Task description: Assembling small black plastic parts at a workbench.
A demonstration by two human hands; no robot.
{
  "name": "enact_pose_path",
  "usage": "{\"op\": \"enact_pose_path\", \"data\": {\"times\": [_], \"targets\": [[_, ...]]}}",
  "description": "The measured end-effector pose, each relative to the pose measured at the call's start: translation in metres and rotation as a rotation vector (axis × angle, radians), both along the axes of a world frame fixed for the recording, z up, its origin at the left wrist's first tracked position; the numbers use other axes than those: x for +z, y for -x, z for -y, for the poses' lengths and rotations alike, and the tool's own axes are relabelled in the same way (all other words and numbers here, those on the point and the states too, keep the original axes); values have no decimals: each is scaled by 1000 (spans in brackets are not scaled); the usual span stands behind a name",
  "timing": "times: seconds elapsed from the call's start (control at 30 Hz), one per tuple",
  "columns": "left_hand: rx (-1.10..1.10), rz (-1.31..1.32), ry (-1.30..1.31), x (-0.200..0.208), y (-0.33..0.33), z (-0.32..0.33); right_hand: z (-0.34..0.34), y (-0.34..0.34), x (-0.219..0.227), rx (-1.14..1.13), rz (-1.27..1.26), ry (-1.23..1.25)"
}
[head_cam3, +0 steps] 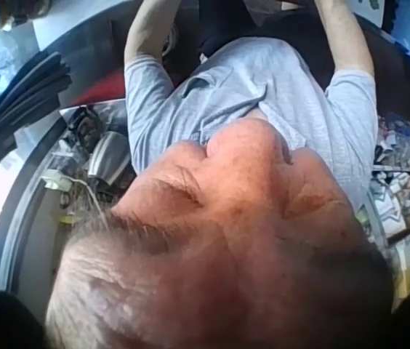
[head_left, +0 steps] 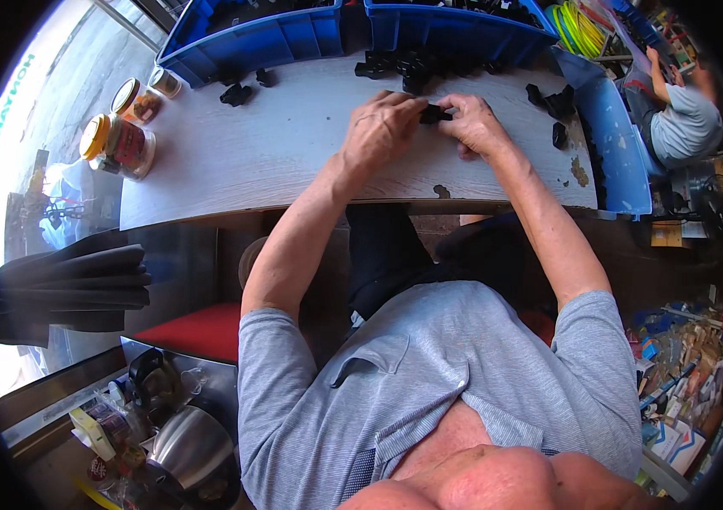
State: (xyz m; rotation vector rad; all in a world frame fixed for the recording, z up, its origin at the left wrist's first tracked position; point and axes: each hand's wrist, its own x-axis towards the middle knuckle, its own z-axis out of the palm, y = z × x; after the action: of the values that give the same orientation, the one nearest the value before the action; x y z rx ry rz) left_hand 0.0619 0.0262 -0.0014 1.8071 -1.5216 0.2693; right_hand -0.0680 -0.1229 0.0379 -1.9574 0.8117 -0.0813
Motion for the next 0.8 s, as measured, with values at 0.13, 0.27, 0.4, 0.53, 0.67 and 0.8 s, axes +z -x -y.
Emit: {"op": "enact_pose_path", "data": {"times": [0.13,0.27,0.4,0.53,0.67,0.8], "targets": [[-51,89,-38,-3,5,13,-1,1,-3,-3,18,21],[-79,134,-67,-3,8,18,-3,2,-1,-29,34,-1],[-48,182,-112,-4,16,4,5,4,-8,30,47,-24],[-15,163,-161,-5,20,-3,6,3,-13,44,74,-38],[130,123,58,-8,6,-6,2,8,-4,-10,85,-54],[661,315,162,7,-78,-34,4,14,-6,-99,147,-110]]}}
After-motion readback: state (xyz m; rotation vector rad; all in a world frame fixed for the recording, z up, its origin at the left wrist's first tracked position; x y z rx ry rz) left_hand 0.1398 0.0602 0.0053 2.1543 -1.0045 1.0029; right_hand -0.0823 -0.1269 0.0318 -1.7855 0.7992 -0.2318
